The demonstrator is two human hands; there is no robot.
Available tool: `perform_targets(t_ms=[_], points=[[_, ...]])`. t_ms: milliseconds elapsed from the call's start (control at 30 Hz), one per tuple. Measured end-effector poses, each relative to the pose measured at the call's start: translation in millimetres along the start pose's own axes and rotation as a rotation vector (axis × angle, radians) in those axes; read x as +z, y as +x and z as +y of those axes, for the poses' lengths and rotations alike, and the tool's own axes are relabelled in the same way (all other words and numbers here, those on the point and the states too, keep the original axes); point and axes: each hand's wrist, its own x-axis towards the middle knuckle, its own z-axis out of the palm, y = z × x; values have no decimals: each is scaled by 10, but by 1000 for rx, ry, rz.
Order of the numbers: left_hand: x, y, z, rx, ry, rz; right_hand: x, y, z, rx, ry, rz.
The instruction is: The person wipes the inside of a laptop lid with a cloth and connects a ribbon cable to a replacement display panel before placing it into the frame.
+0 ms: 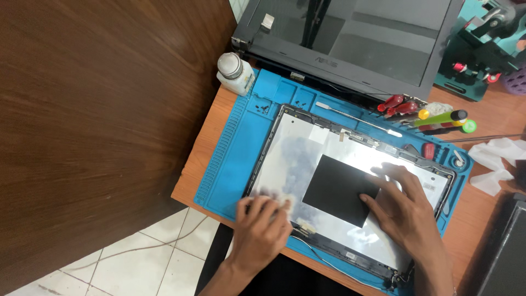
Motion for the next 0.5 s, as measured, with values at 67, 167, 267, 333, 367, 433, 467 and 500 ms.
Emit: perform_targets(t_ms=[67, 167, 267, 333, 367, 433, 467, 500], points=[[75, 84, 63, 37, 36, 70, -6, 1, -3, -3, 14, -3], [95, 215, 36, -5, 120, 131, 0, -13, -10, 0, 27, -6], [19, 243, -4, -88, 146, 106, 0, 2, 1, -7, 26, 0], [0, 237, -23, -98, 121, 74, 1, 9, 6, -11, 23, -1], [10, 240, -30, -80, 98, 63, -4, 13, 9, -10, 19, -3], [51, 249, -10, -35, 45, 66, -11, 3, 8, -1, 27, -8], [94, 282, 27, -5, 16, 84, -7, 4, 3, 4, 37, -8], [119, 315, 59, 25, -13, 103, -7, 6, -1, 10, 47, -7]])
